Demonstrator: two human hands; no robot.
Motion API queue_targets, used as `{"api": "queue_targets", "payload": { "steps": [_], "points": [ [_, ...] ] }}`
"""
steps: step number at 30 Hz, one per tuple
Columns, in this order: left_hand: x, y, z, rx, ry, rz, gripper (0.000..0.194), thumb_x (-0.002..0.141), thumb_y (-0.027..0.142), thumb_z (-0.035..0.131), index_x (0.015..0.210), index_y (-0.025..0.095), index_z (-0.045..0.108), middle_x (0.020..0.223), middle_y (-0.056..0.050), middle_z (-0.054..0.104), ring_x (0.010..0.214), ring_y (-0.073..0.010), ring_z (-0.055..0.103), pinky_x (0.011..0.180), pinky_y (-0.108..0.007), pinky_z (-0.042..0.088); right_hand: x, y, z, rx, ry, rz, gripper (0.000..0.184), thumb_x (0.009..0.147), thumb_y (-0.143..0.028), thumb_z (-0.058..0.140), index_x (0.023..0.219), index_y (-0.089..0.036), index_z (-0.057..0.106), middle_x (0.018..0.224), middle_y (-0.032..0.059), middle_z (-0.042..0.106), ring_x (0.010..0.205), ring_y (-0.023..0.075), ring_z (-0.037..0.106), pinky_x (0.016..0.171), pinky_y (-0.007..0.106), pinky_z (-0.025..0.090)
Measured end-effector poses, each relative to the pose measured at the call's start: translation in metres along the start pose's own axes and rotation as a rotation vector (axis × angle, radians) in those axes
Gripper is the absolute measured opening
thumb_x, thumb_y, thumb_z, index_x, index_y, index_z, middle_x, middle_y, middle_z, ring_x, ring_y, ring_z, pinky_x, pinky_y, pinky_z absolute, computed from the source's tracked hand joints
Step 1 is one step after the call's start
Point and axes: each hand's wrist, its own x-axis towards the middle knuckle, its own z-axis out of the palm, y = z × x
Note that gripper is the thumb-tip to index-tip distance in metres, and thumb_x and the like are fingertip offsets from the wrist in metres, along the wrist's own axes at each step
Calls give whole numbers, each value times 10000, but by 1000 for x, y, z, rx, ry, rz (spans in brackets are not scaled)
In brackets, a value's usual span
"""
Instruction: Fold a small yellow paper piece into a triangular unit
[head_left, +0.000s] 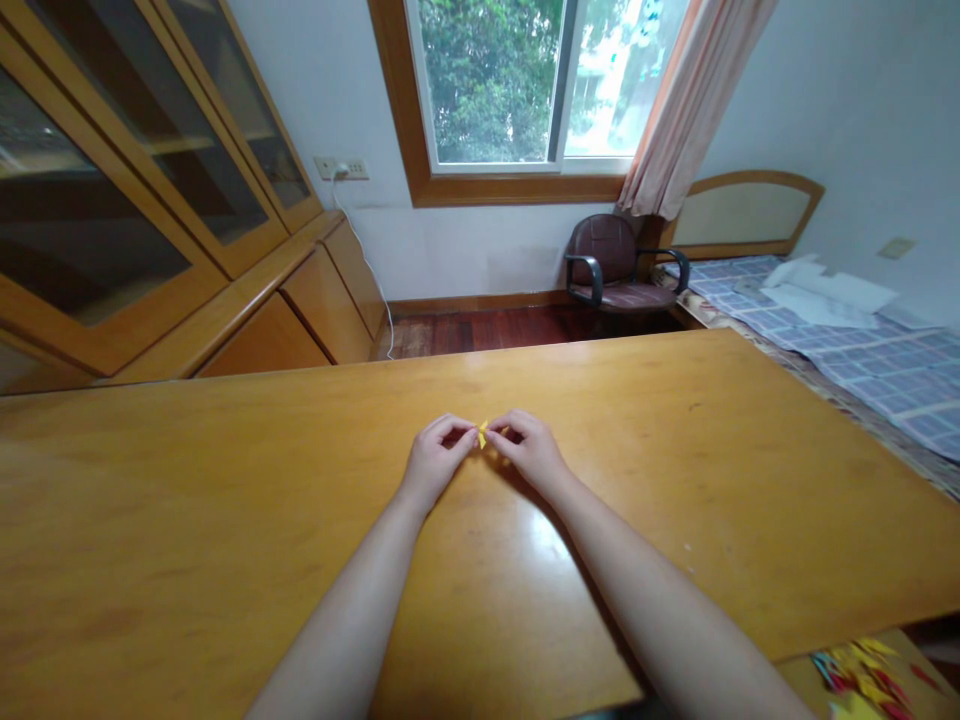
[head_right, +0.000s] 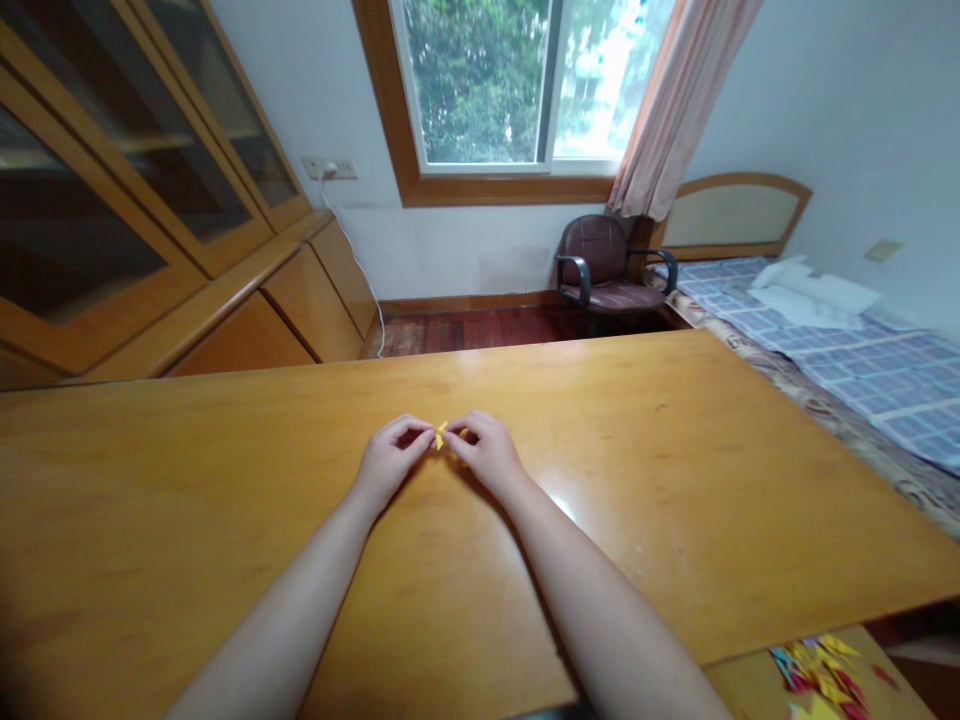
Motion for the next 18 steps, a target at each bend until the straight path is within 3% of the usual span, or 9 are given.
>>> {"api": "queue_targets", "payload": {
  "steps": [9, 18],
  "points": [
    [-1, -1, 0, -24, 6, 26, 108, 824, 304, 672, 853, 212, 719, 862, -35, 704, 817, -181, 653, 764, -284, 505, 0, -5, -2, 0, 13, -19, 103, 844, -283, 684, 782, -213, 729, 763, 28, 674, 665, 152, 566, 651, 276, 447],
    [0, -3, -1, -33, -3, 53, 85, 827, 276, 678, 808, 198, 709, 822, -27, 691, 785, -165, 640, 739, -266, 490, 0, -1, 0, 46, 21, -15, 85, 837, -265, 698, 792, -211, 746, 799, 47, 677, 752, 172, 613, 679, 280, 472]
  ]
}}
